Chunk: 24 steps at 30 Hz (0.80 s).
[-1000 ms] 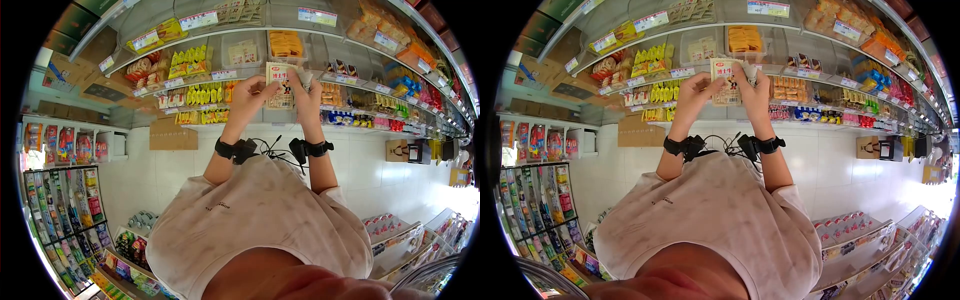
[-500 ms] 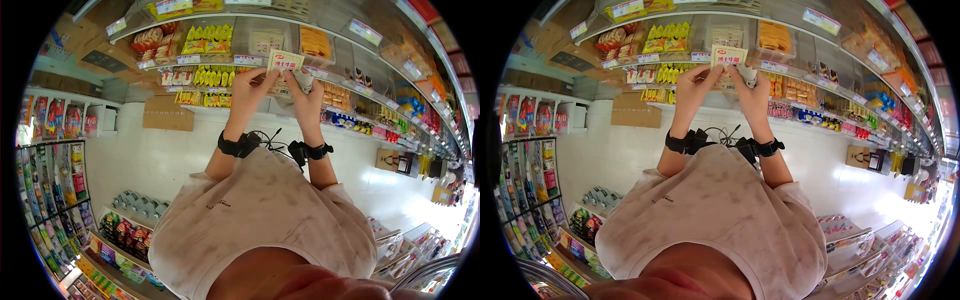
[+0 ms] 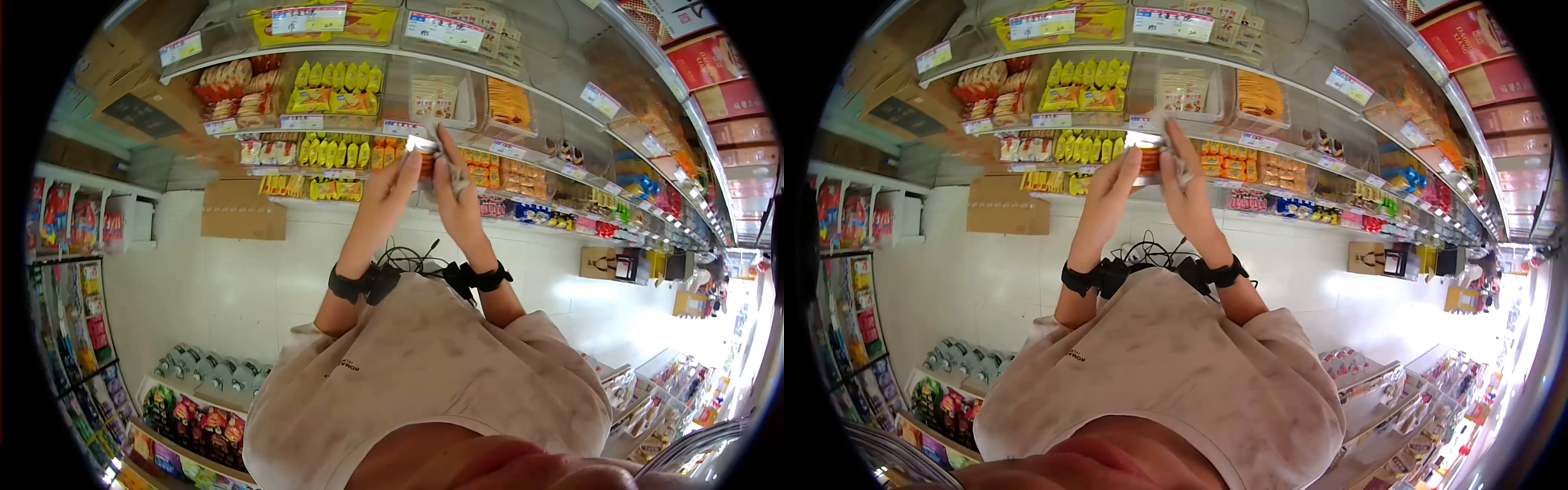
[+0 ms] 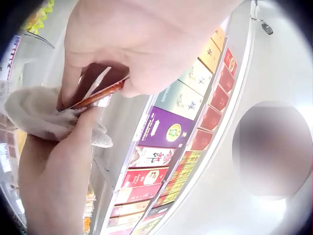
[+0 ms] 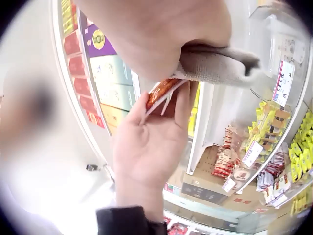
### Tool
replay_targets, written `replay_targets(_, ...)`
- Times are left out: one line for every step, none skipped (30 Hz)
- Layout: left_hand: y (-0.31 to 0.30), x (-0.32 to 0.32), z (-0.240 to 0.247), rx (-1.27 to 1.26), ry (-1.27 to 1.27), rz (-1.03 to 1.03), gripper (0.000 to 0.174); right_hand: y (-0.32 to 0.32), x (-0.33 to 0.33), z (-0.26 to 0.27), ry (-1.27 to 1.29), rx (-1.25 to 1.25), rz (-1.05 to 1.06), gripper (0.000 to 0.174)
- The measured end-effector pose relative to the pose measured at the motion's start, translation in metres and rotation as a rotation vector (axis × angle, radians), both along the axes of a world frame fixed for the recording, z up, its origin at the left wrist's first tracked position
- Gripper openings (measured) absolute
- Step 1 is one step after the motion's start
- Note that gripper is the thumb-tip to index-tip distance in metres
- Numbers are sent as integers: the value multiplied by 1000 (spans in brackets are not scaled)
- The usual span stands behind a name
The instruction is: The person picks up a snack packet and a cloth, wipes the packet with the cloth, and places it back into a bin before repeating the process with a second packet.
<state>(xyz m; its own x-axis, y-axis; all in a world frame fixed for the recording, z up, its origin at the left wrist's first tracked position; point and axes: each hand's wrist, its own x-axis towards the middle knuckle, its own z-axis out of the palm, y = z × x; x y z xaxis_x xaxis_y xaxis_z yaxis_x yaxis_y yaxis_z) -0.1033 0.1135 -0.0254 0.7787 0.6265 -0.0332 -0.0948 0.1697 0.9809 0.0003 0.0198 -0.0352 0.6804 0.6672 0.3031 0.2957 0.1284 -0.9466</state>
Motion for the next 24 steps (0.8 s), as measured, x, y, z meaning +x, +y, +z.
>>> replay_targets(0, 2, 1, 18, -23, -2, 37, -6, 7, 2, 167, -74, 8, 40)
replay_targets(0, 3, 4, 115, -64, 61, 37, -13, 14, 3, 279, -102, 24, 39)
replay_targets(2, 6, 9, 212, -106, 126, 36, -21, 20, 4, 392, -127, 41, 38)
replay_targets(3, 9, 12, 308, -149, 194, 36, -25, 22, 6, 503, -152, 60, 36)
replay_targets(9, 10, 9, 316, -163, 205, 34, -27, 23, 9, 465, -150, 54, 32)
replay_targets(14, 11, 8, 266, -146, 139, 32, -29, 23, 11, 461, -156, 25, 32)
replay_targets(18, 10, 7, 216, -126, 74, 29, -32, 24, 10, 460, -163, -2, 32)
replay_targets(18, 9, 7, 167, -103, 10, 27, -33, 27, 8, 462, -170, -29, 32)
replay_targets(17, 11, 13, 39, -118, -47, 23, -31, 33, 7, 438, -148, 17, 31)
replay_targets(15, 12, 19, 169, -126, -60, 25, -29, 36, 8, 492, -105, 15, 31)
replay_targets(14, 12, 25, 301, -131, -76, 29, -27, 37, 10, 547, -59, 12, 31)
replay_targets(14, 14, 29, 435, -133, -95, 33, -24, 36, 17, 604, -11, 8, 31)
replay_targets(17, 15, 30, 385, -153, -174, 46, -21, 36, 25, 661, 43, 57, 32)
replay_targets(16, 18, 35, 249, -227, -190, 47, -21, 36, 29, 719, 69, 78, 33)
replay_targets(13, 19, 46, 112, -300, -204, 48, -21, 38, 32, 778, 94, 102, 33)
replay_targets(11, 22, 54, -26, -370, -214, 50, -22, 41, 33, 836, 117, 128, 34)
replay_targets(13, 26, 59, 9, -346, -198, 47, -25, 47, 30, 774, 81, 193, 33)
replay_targets(15, 31, 60, 185, -316, -169, 46, -25, 53, 27, 685, 45, 169, 32)
replay_targets(19, 38, 59, 362, -282, -137, 44, -23, 59, 24, 596, 11, 149, 32)
replay_targets(22, 45, 58, 543, -245, -105, 43, -19, 67, 23, 506, -19, 131, 31)
replay_targets(21, 55, 55, 551, -378, -11, 38, -17, 77, 26, 369, -128, 58, 32)
replay_targets(20, 62, 55, 451, -353, 102, 38, -16, 87, 31, 427, -39, -5, 32)
replay_targets(17, 69, 57, 350, -330, 212, 37, -16, 96, 38, 488, 49, -72, 32)
replay_targets(14, 76, 60, 244, -308, 320, 36, -18, 102, 48, 552, 132, -142, 32)
